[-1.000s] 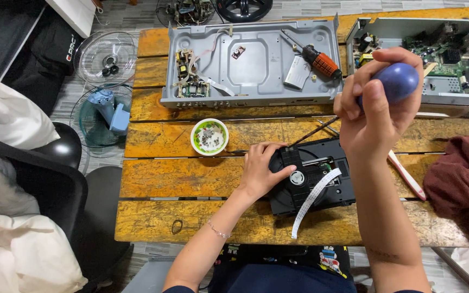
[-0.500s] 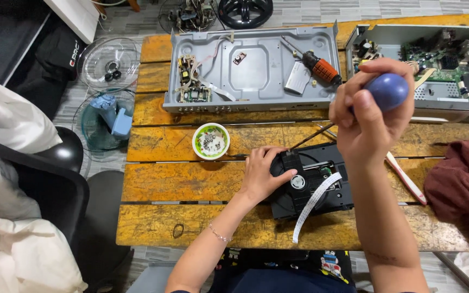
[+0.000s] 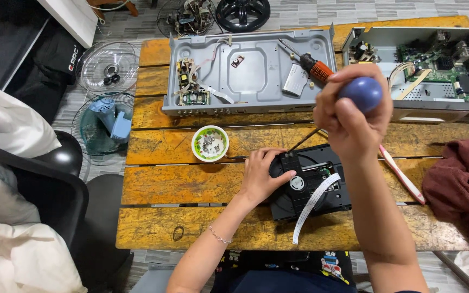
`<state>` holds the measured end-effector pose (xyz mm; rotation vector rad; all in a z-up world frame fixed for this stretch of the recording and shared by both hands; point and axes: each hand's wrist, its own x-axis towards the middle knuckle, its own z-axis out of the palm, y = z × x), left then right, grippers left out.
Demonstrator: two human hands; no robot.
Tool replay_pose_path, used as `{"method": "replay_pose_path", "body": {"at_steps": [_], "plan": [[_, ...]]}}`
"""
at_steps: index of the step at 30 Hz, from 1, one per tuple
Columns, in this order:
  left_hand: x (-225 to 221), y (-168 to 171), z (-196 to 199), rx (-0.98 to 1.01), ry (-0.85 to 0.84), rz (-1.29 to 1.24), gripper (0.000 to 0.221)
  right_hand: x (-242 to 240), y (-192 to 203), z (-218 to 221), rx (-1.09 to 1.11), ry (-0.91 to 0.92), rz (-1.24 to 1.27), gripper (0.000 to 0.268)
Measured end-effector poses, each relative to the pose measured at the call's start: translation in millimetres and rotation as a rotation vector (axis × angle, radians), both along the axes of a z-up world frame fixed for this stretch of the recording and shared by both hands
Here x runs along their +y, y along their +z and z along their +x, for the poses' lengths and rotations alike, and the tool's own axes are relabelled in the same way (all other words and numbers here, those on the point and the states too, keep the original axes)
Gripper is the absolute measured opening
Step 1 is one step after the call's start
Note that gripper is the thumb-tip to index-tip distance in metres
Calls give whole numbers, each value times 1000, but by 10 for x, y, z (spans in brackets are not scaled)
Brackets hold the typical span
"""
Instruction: Cleaning and disassembling an optical drive assembly from a DVD player using a toothbrush, bulb blower, and screwdriver
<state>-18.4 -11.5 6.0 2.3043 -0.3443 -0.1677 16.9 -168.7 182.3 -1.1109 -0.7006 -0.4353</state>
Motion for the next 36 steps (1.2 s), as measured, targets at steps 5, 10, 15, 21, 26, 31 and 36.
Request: {"method": "replay_pose_path", "body": {"at_steps": [5,10,15,21,26,31,36], "plan": [[52,76,-7,5,-36,-35,60,-10,-111,223,128,290,-23,59],[83,89,-20,-7,-76,-74,60,132,-28,297,224,480,-24,60],[76,35,-2,-29,-79,-92,61,249,152,305,157,535,-123,45],[38,-93,17,-70,-41,-32,63,31,466,-54,293,258,-306,18],[39,-33,25,-49,-57,2,62,71,444,46,176,453,-197,39],[20,-79,51,-39,-60,35,64,132,339,151,35,700,-88,33],[-3,-212,90,-101,-46,90,63,10,116,258,-19,281,-301,37]]}}
